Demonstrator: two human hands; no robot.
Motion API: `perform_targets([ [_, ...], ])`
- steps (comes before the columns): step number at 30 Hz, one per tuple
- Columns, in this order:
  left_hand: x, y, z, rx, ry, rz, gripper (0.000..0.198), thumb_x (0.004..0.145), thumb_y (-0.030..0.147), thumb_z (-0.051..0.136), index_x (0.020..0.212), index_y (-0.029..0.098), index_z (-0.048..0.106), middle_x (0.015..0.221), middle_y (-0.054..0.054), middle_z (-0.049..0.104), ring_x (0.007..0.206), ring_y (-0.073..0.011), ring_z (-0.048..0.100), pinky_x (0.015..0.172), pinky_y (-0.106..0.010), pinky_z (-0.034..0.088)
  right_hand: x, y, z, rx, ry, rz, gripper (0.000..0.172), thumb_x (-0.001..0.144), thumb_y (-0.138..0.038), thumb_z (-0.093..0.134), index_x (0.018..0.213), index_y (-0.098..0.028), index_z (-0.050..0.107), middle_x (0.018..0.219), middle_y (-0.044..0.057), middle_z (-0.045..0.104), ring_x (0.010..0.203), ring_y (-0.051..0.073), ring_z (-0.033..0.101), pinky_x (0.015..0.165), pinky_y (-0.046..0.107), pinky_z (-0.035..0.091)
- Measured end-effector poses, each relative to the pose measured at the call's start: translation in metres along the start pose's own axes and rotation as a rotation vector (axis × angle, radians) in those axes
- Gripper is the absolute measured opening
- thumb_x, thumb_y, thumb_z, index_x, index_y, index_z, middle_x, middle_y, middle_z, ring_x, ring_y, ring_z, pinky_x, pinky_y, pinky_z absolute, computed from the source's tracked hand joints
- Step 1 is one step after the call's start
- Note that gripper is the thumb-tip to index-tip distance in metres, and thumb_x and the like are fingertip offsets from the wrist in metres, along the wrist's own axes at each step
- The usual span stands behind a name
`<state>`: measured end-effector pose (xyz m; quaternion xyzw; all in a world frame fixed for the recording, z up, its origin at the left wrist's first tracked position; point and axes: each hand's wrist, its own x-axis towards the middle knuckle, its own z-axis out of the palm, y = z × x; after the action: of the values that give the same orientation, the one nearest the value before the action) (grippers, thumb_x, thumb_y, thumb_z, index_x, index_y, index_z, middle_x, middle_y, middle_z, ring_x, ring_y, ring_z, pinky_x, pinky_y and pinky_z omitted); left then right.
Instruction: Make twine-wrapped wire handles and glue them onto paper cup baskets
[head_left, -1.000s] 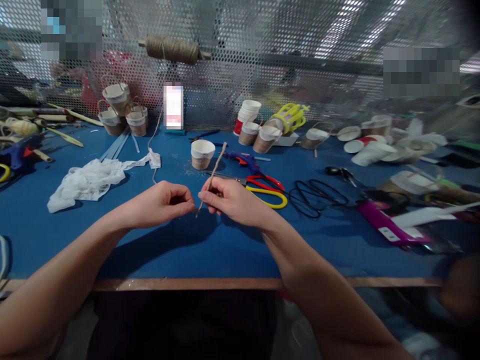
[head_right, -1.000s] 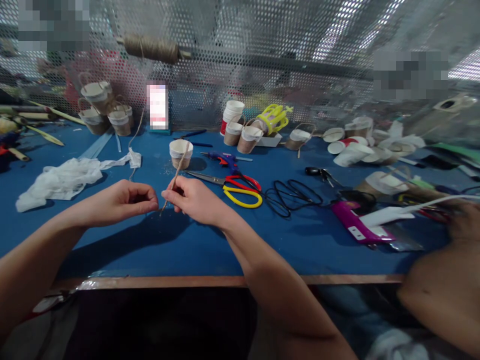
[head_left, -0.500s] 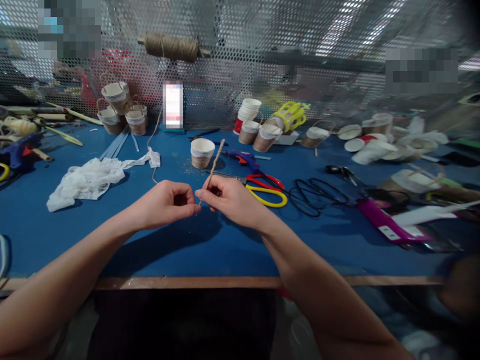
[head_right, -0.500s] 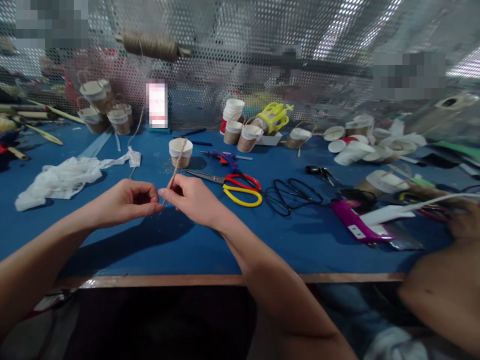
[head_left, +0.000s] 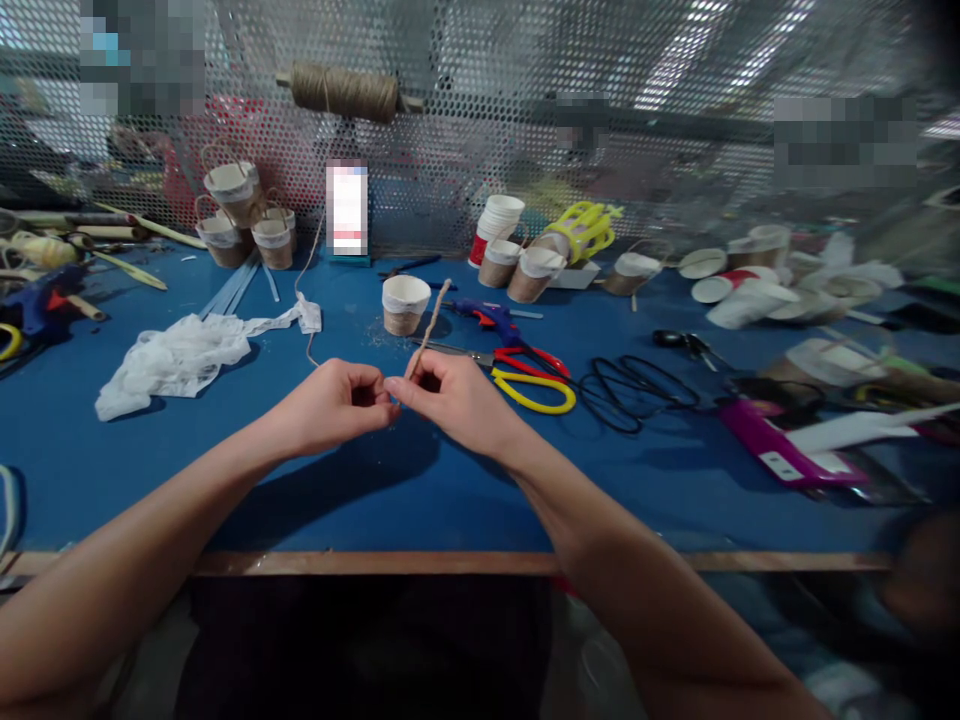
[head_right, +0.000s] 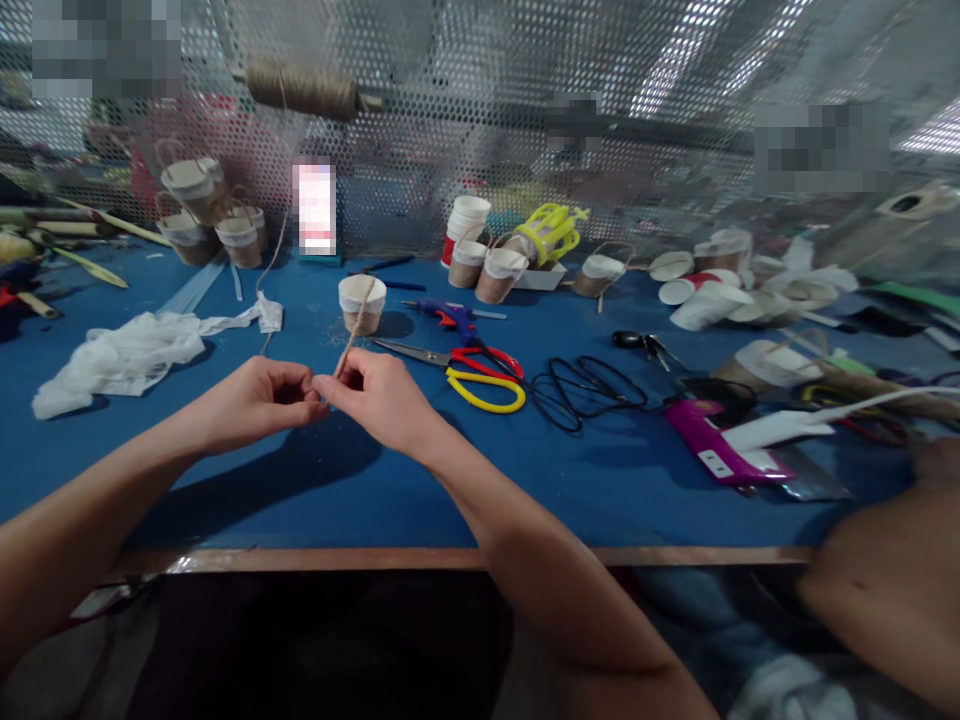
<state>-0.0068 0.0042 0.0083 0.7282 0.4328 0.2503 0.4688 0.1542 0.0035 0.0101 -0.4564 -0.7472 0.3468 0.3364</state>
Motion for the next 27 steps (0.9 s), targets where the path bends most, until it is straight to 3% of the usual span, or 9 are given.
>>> perform_targets([
  [5,0.002,-0.003,-0.001,0.027,0.014,-0.007,0.019,0.066,0.025,0.054,0.053,0.015,0.044,0.049,0.006,0.038,0.046,-0.0057,0.030,0.044,-0.020,0.023,0.000,0.000,0.002,0.103,-0.029,-0.015,0.017,0.077,-0.026,0.054,0.068,-0.012,0.057,0.062,0.000,0.056,0.056,0.008,0.047,0.053,0.022,0.036],
  [11,0.002,0.000,-0.005,0.030,-0.005,0.019,0.021,0.071,0.029,0.052,0.058,0.014,0.049,0.053,0.005,0.041,0.049,-0.0059,0.032,0.046,-0.020,0.026,0.001,0.002,0.000,-0.009,0.045,0.005,0.028,0.076,-0.036,0.056,0.060,-0.013,0.052,0.051,-0.003,0.047,0.048,0.007,0.037,0.046,0.022,0.028],
  [17,-0.001,0.005,-0.009,0.086,-0.021,-0.001,0.023,0.076,0.033,0.048,0.067,0.012,0.055,0.054,0.005,0.041,0.047,-0.0059,0.029,0.044,-0.020,0.024,0.001,0.003,-0.002,0.010,0.066,0.012,0.030,0.076,-0.037,0.055,0.057,-0.015,0.047,0.049,-0.005,0.043,0.046,0.006,0.034,0.046,0.022,0.028],
  [27,-0.002,0.005,-0.007,0.063,0.000,0.046,0.022,0.074,0.029,0.051,0.058,0.015,0.048,0.051,0.006,0.040,0.048,-0.0062,0.032,0.045,-0.020,0.025,0.002,0.003,0.000,-0.002,0.098,-0.008,0.031,0.076,-0.036,0.055,0.055,-0.015,0.045,0.050,-0.005,0.039,0.048,0.006,0.032,0.046,0.021,0.027],
])
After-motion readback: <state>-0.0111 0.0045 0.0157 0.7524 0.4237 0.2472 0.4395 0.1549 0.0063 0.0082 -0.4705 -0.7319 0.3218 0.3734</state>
